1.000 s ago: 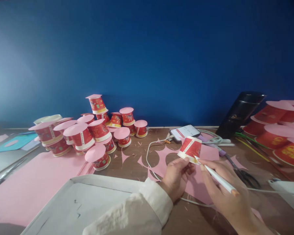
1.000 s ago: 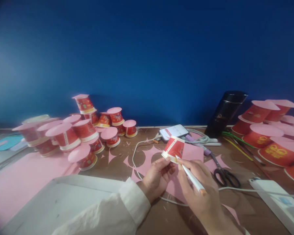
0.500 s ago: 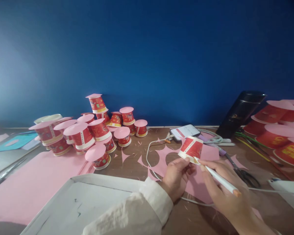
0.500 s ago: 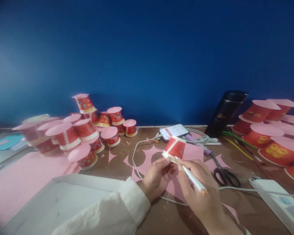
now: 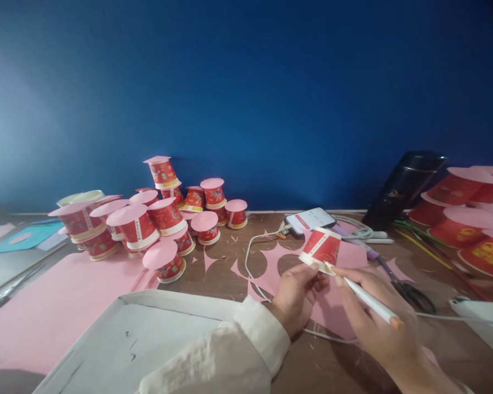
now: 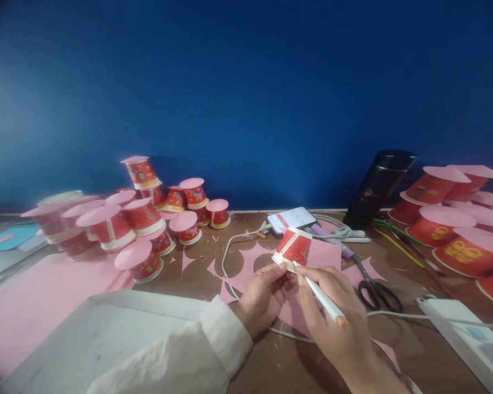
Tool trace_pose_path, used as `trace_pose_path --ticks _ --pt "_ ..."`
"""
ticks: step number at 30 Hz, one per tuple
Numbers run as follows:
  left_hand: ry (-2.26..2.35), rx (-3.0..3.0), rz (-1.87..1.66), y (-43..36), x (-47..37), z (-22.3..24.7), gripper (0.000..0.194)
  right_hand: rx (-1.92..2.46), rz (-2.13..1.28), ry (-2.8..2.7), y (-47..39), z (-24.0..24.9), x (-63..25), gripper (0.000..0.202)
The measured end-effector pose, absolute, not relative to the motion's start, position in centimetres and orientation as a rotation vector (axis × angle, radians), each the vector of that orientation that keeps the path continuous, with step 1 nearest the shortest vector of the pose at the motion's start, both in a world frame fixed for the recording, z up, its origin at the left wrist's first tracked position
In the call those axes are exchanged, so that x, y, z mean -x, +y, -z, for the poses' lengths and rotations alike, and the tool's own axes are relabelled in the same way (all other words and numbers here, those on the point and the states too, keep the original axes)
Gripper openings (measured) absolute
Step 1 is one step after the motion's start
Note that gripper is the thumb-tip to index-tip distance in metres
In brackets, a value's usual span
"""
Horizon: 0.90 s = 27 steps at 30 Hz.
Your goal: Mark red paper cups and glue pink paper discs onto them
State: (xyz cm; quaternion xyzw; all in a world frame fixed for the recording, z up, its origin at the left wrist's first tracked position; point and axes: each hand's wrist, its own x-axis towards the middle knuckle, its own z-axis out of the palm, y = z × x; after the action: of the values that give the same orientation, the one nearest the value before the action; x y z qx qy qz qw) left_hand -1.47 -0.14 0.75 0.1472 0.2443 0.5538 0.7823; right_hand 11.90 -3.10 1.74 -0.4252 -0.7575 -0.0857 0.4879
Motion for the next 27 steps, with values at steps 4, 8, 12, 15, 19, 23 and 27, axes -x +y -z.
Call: trace_pose_path --ticks 4,8,12,15,19,23,27 --pt "0.483 -0.325 -1.204 -0.04 1.50 -0.61 0.034 1.034 0.156 -1.879 -3.09 -1.60 -11.81 0.015" --pt "0.499 -0.329 -1.203 -0.02 1.55 -0.57 0.034 1.048 0.184 -1.847 -3.04 -1.55 -11.81 0.019" --pt "0.501 -0.335 -1.193 -0.03 1.51 -0.44 0.034 1.027 0.180 -1.864 -3.02 -1.57 -11.86 0.016" --pt "0.493 -0.338 -1.192 0.13 1.46 -0.24 0.034 1.033 0.189 -1.885 -2.96 -1.50 -11.86 0.013" --pt "0.499 -0.331 -1.191 0.30 1.36 -0.06 0.038 1.040 0.233 -1.870 -2.69 -1.49 -11.88 0.014" --pt "0.506 -0.330 -1.186 0.32 1.27 -0.06 0.040 1.027 0.221 -1.869 -2.63 -1.43 -11.91 0.017" --pt "0.499 -0.345 -1.194 0.34 1.19 -0.09 0.038 1.013 0.209 -1.907 -2.72 -1.26 -11.88 0.018"
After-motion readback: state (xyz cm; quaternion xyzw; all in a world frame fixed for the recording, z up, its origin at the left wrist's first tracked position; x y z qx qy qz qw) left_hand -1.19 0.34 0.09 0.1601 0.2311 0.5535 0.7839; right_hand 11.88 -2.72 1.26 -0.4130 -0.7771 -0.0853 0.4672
